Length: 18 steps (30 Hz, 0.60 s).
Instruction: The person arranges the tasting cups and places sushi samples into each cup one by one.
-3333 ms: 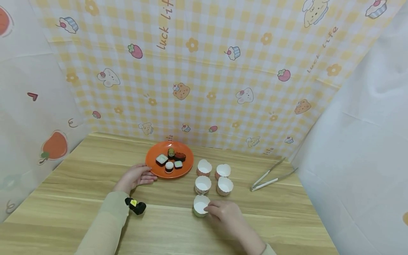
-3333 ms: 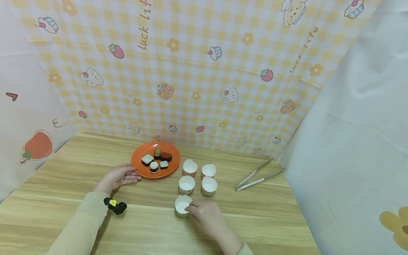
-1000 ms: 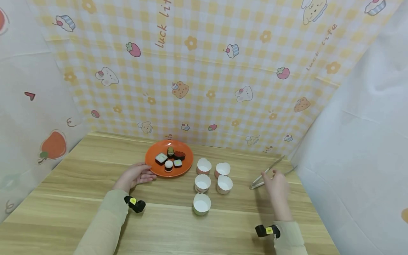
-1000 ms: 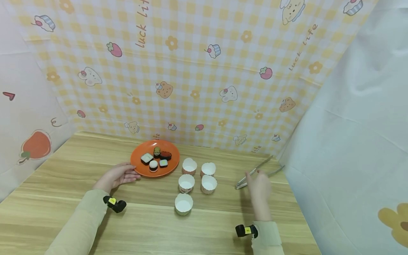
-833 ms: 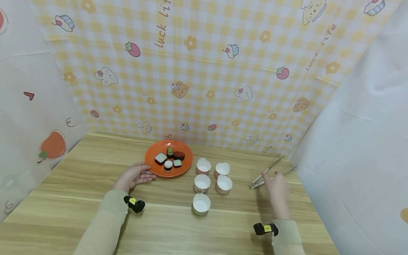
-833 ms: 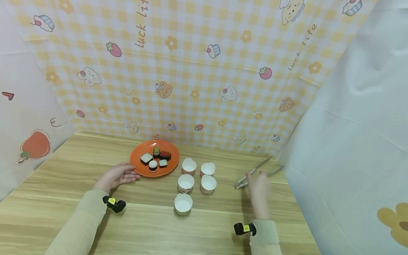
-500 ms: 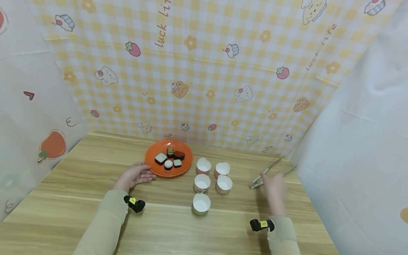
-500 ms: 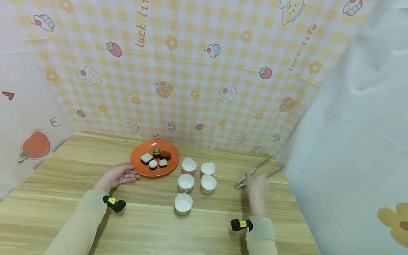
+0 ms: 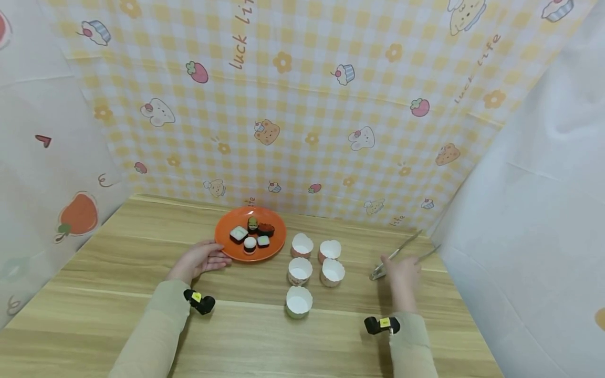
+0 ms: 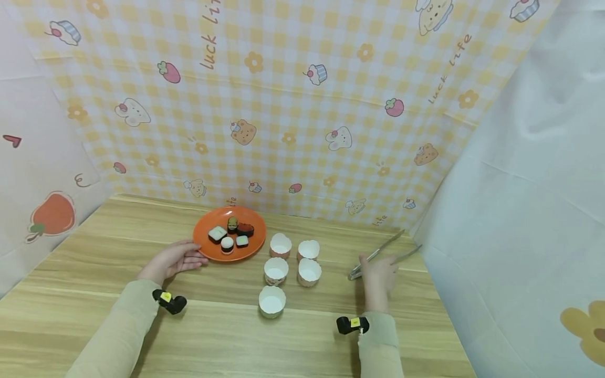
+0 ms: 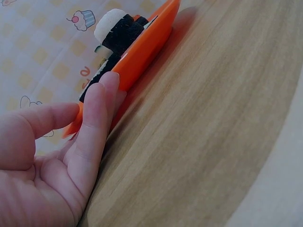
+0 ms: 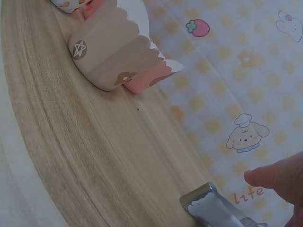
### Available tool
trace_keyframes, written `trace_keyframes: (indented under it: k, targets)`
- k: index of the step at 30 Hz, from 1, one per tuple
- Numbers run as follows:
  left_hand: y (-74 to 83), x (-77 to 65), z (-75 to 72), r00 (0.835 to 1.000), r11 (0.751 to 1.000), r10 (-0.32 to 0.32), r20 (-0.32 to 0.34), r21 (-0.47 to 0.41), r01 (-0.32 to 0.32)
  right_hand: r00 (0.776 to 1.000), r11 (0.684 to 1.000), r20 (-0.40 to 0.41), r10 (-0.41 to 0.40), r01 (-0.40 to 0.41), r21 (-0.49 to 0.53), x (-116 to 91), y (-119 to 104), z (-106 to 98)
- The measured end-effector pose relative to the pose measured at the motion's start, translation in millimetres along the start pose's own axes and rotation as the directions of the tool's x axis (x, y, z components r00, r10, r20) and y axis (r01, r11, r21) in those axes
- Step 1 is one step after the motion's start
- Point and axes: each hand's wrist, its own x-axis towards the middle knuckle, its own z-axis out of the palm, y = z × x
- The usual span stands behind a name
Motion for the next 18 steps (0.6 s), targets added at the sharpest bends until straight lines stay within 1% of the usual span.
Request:
trace_keyframes:
  k: [3,6,13,18]
  targets:
    - [-0.6,0.0,0.1,1.000,1.000,0.003,0.002,-0.002,-0.003,1.000,0.999,-0.011,0.007,-0.007,0.032,2,1,4]
    - [-1.0,0.5,0.2,1.000,1.000,0.007,0.007,0.000,-0.007,1.000,0.999,-0.009,0.014,-0.014,0.032,3,2,7]
    - [-1.2,1.9,-0.1,1.000,1.000,0.008,0.013,0.004,-0.008,0.999,0.999,-0.007,0.039,-0.039,-0.021,5,3,14]
    - [-1.1,1.0,-0.5,1.000,1.000,0.010,0.014,0.011,-0.010,0.999,0.996,0.002,0.037,-0.037,-0.078,10,3,19]
